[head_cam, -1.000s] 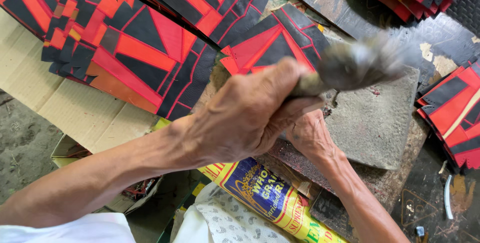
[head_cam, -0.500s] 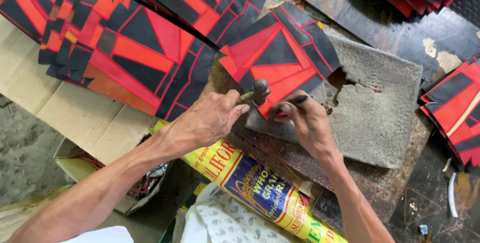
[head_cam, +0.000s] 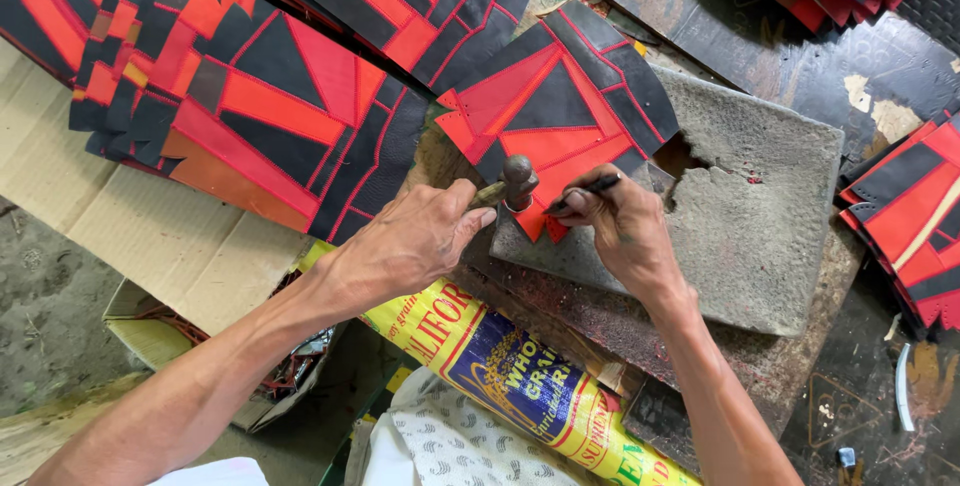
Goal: The person uses a hammer and a punch tool to create holes along the edges of red and black patterned leather pieces. The person repeatedly positions the punch and strikes it with the hammer, then moves to the next piece in the stack.
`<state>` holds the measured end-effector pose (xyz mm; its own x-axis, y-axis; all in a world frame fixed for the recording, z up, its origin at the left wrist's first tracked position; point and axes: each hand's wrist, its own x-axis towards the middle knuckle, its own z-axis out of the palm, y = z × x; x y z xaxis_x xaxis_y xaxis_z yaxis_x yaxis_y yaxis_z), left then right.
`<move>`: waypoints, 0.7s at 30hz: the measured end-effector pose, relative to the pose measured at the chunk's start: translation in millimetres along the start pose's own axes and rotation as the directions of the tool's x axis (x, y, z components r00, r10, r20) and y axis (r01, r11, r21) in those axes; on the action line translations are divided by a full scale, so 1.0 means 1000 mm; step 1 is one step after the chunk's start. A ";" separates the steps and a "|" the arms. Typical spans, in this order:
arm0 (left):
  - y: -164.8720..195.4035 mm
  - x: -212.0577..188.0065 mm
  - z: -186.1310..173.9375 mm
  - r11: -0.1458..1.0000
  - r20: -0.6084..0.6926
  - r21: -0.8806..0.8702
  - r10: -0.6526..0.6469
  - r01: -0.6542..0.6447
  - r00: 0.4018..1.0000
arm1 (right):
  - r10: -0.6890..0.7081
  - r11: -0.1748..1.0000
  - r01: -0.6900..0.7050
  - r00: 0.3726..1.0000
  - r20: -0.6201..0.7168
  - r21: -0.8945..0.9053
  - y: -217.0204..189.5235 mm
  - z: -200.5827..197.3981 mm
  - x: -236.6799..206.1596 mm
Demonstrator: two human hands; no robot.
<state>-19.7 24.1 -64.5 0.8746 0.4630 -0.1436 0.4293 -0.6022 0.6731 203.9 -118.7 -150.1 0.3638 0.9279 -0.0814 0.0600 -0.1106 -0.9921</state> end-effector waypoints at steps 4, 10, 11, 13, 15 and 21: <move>-0.001 0.000 0.000 1.000 0.010 0.003 -0.007 0.007 1.000 | 0.051 0.995 -0.048 0.998 0.029 -0.085 -0.012 -0.001 0.003; 0.000 0.001 -0.003 1.000 0.033 0.004 -0.030 0.030 0.999 | -0.001 0.966 0.008 1.000 0.028 -0.258 -0.030 0.003 0.000; 0.001 0.001 -0.003 0.999 0.045 0.003 -0.042 0.042 0.998 | -0.008 0.950 0.014 1.000 0.021 -0.311 -0.032 0.004 0.000; 0.001 0.001 -0.004 0.999 0.057 0.004 -0.055 0.054 0.997 | -0.022 0.947 0.028 1.000 0.021 -0.320 -0.034 0.006 -0.001; 0.002 0.001 -0.004 0.998 0.055 0.006 -0.057 0.057 0.997 | -0.026 0.944 0.031 0.999 0.020 -0.328 -0.035 0.007 -0.001; 0.004 0.001 -0.005 0.997 0.061 0.016 -0.077 0.076 0.995 | -0.046 0.947 0.049 0.999 0.018 -0.319 -0.034 0.008 -0.001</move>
<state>-17.9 25.6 -58.6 0.8514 0.4670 -0.2389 0.4978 -0.5755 0.6489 193.8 -113.2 -117.2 0.3439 0.9383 -0.0374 0.3712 -0.1725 -0.9124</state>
